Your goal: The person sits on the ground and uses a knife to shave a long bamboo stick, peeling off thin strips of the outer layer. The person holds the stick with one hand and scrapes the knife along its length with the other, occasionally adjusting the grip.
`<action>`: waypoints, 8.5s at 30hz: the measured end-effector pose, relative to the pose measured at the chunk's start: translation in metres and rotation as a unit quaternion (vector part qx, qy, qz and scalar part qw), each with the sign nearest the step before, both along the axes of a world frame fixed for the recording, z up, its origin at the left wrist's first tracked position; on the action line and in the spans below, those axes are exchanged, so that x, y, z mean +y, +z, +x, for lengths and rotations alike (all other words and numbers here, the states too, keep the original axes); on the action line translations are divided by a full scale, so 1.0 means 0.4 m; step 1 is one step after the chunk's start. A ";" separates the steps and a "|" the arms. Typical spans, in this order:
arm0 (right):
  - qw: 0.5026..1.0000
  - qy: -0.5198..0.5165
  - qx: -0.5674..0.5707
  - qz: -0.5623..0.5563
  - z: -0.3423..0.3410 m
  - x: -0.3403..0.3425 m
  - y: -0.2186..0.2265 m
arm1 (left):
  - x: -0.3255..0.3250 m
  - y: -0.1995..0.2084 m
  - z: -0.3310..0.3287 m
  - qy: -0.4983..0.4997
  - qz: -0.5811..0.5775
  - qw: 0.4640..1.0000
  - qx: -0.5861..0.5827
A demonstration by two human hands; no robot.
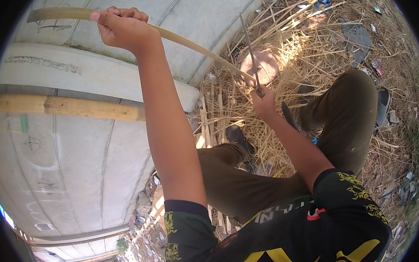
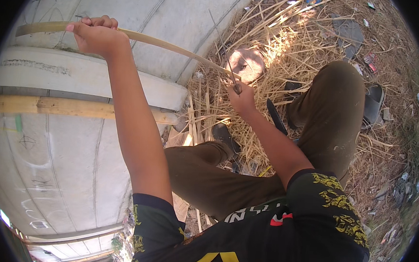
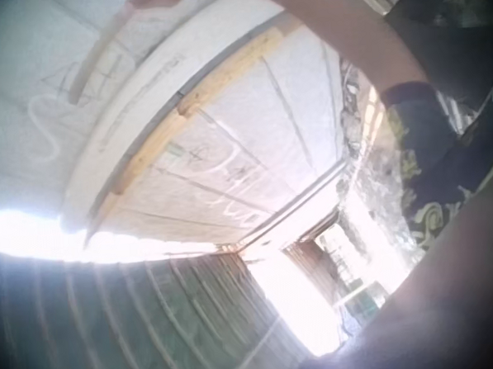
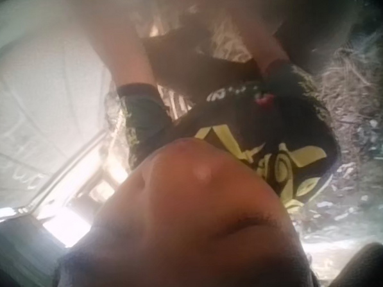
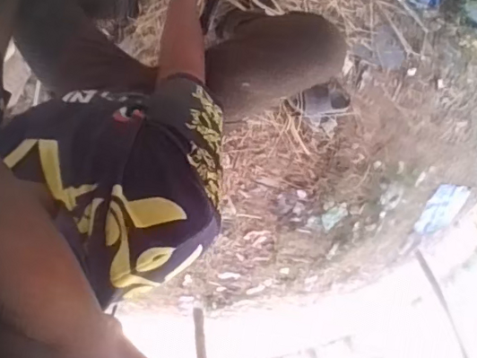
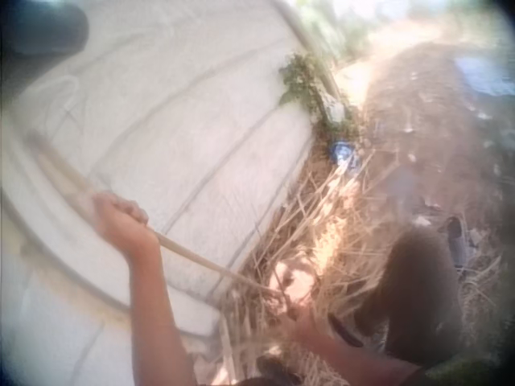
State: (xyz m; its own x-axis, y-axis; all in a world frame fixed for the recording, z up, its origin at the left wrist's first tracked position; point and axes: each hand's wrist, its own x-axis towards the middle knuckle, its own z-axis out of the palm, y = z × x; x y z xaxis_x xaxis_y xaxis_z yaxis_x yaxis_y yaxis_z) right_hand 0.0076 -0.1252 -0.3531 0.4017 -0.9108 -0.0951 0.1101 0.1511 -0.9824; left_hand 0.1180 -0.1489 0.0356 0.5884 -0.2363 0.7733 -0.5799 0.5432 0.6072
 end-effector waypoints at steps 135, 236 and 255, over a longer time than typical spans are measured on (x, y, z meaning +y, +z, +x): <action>0.991 0.070 0.077 -0.082 0.006 -0.050 0.132 | 0.123 -0.029 0.070 0.052 -0.017 0.998 0.044; 0.916 0.137 0.376 -0.019 -0.020 -0.047 -0.145 | 0.187 -0.051 0.078 -0.205 0.061 0.974 0.081; 0.950 0.111 0.289 0.044 0.002 -0.040 -0.084 | 0.113 0.012 -0.049 -0.200 0.096 0.975 0.025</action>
